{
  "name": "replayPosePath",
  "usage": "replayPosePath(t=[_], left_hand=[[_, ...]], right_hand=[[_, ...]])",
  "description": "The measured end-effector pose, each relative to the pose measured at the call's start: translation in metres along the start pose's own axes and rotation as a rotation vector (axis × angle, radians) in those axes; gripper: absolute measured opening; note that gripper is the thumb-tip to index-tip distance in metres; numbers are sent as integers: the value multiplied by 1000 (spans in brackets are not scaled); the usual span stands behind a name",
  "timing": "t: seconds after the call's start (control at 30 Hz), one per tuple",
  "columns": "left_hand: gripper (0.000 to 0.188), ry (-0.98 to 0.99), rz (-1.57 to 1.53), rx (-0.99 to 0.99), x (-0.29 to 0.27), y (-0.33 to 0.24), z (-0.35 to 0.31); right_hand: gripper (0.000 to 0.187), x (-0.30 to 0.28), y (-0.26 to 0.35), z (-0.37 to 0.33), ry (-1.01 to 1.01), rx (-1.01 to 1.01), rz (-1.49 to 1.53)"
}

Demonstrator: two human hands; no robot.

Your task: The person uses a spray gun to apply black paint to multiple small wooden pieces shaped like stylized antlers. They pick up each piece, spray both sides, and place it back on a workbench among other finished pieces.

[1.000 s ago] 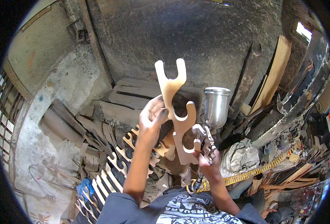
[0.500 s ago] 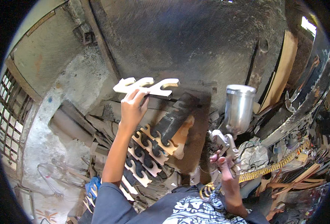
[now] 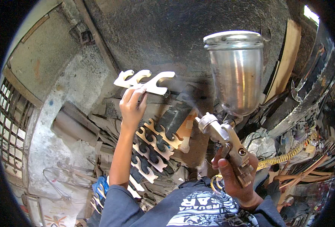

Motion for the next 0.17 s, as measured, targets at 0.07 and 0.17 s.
replayPosePath(t=[0.07, 0.17], left_hand=[[24, -15, -16, 7, 1, -2, 0], [25, -30, -27, 16, 3, -3, -3]], right_hand=[[24, -2, 0, 0, 3, 42, 34], [25, -3, 0, -2, -11, 96, 62]])
Point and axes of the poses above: each hand's wrist, its own z-axis towards the middle knuckle, its own x-axis out of the palm, y = z × x, the point moved 6 cm from there along z, towards the middle knuckle, and after that the axes turned 9 degrees about z, right-handed, at the moved point
